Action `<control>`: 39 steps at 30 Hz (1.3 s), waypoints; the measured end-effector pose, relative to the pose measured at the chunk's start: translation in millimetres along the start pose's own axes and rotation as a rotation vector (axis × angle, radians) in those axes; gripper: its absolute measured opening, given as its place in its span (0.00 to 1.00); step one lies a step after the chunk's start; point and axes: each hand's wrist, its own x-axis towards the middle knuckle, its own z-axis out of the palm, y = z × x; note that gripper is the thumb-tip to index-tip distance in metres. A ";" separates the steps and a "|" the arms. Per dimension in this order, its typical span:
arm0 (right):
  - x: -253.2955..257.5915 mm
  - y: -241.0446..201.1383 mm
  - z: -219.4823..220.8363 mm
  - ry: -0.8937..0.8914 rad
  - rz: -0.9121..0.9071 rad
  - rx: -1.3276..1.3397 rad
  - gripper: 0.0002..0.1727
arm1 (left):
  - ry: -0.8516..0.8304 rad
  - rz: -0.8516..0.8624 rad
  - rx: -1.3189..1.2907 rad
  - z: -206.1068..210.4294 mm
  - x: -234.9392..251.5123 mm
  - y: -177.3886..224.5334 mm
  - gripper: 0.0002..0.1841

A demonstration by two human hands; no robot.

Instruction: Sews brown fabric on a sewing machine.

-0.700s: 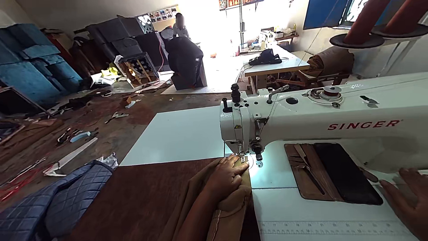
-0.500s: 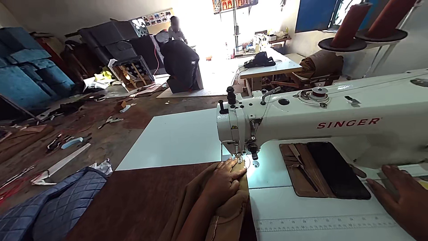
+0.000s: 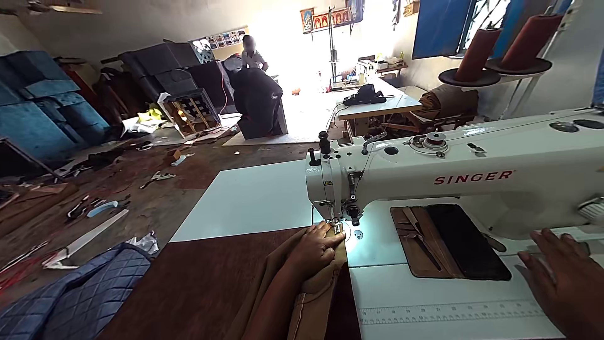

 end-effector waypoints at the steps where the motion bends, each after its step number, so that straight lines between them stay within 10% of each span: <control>1: -1.7 -18.7 -3.2 0.042 -0.026 0.031 0.34 | 0.009 0.009 -0.002 -0.1 0.1 0.0 0.29; 11: -37.1 -222.1 31.5 -0.474 -0.827 0.550 0.13 | -0.110 -0.190 0.233 -19.0 -15.8 40.0 0.28; 26: -41.7 -221.1 42.3 -0.529 -0.923 0.565 0.13 | -0.219 -0.121 0.098 -0.5 -82.3 65.3 0.24; 39: -30.6 -224.3 39.0 -0.675 -0.862 0.681 0.11 | 0.180 0.017 -0.023 42.0 -88.8 36.8 0.20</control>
